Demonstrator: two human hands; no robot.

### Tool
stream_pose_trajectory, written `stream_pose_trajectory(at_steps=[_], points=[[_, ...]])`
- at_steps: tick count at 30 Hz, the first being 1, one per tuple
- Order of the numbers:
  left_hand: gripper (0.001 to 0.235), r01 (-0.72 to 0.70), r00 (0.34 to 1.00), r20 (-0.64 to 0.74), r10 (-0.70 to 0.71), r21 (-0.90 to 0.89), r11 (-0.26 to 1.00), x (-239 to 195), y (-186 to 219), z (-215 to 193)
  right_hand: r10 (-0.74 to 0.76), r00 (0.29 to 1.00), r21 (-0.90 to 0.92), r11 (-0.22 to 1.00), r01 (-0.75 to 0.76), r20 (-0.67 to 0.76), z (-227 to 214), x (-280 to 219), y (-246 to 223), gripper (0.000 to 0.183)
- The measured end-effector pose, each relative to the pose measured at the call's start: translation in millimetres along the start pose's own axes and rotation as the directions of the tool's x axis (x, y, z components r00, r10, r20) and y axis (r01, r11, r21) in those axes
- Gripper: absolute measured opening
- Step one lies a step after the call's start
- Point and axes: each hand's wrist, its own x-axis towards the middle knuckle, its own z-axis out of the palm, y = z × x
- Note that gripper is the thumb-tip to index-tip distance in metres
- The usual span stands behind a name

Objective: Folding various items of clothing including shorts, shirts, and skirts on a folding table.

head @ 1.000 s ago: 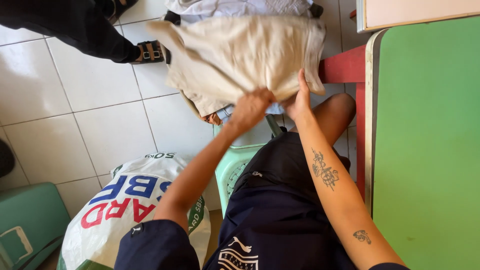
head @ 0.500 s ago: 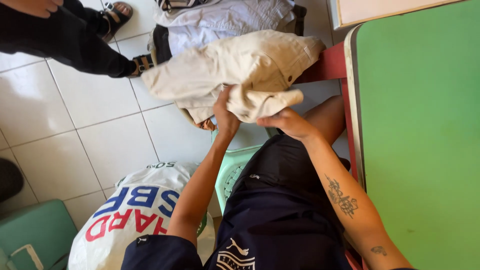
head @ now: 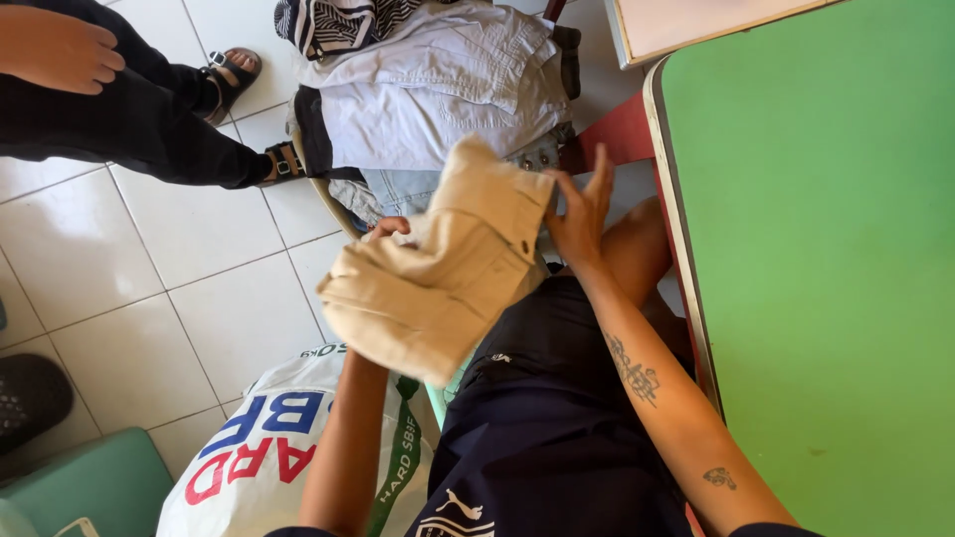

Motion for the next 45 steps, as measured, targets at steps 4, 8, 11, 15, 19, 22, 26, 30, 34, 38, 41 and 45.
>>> stream_pose_trajectory(at_steps=[4,8,11,15,19,22,26,30,34,38,41,45], points=[[0.073,0.01,0.994,0.108,-0.01,-0.005,1.0,-11,13,-23,-0.225,0.947,0.394,0.911,0.122,0.228,17,-2,-23,0.058],[0.091,0.004,0.971,0.241,0.001,-0.021,1.0,-4,30,-28,-0.167,0.869,0.767,0.566,-0.303,0.466,9,-14,-54,0.031],[0.104,0.004,0.941,0.34,0.007,-0.03,1.0,4,45,-27,-0.166,0.889,0.798,0.53,-0.285,0.428,-16,-10,-65,0.031],[0.117,0.012,0.893,0.449,0.004,-0.032,0.999,8,76,-6,-0.158,0.909,0.837,0.475,-0.273,0.386,-45,-6,-80,0.033],[0.084,-0.466,0.701,0.677,0.222,0.2,0.862,-4,108,36,-0.155,0.931,0.886,0.39,-0.25,0.331,-83,-24,-87,0.035],[0.068,-0.396,0.685,0.696,0.216,0.107,0.912,-2,131,73,-0.143,0.952,0.919,0.333,-0.211,0.271,-118,-32,-87,0.037],[0.057,-0.441,0.539,0.778,0.322,-0.065,0.895,11,173,123,-0.125,0.975,0.953,0.266,-0.146,0.185,-184,-64,-69,0.039],[0.052,-0.444,0.408,0.824,0.394,-0.199,0.874,5,209,152,0.188,0.977,0.887,0.428,-0.175,0.102,-247,-68,-86,0.054],[0.05,-0.416,0.225,0.836,0.5,-0.382,0.825,-8,251,204,0.224,0.953,0.644,0.764,-0.041,-0.205,-191,-77,-11,0.091],[0.031,-0.427,-0.02,0.84,0.542,-0.498,0.755,-68,272,267,0.34,0.852,0.676,0.736,0.022,-0.398,-190,-103,39,0.088],[0.034,-0.347,-0.153,0.807,0.571,-0.584,0.734,-96,271,317,0.344,0.755,0.538,0.843,0.014,-0.558,-231,-118,53,0.077],[0.039,-0.268,-0.242,0.767,0.594,-0.641,0.719,-137,272,388,0.3,0.601,0.333,0.941,-0.059,-0.741,-300,-138,61,0.064]])
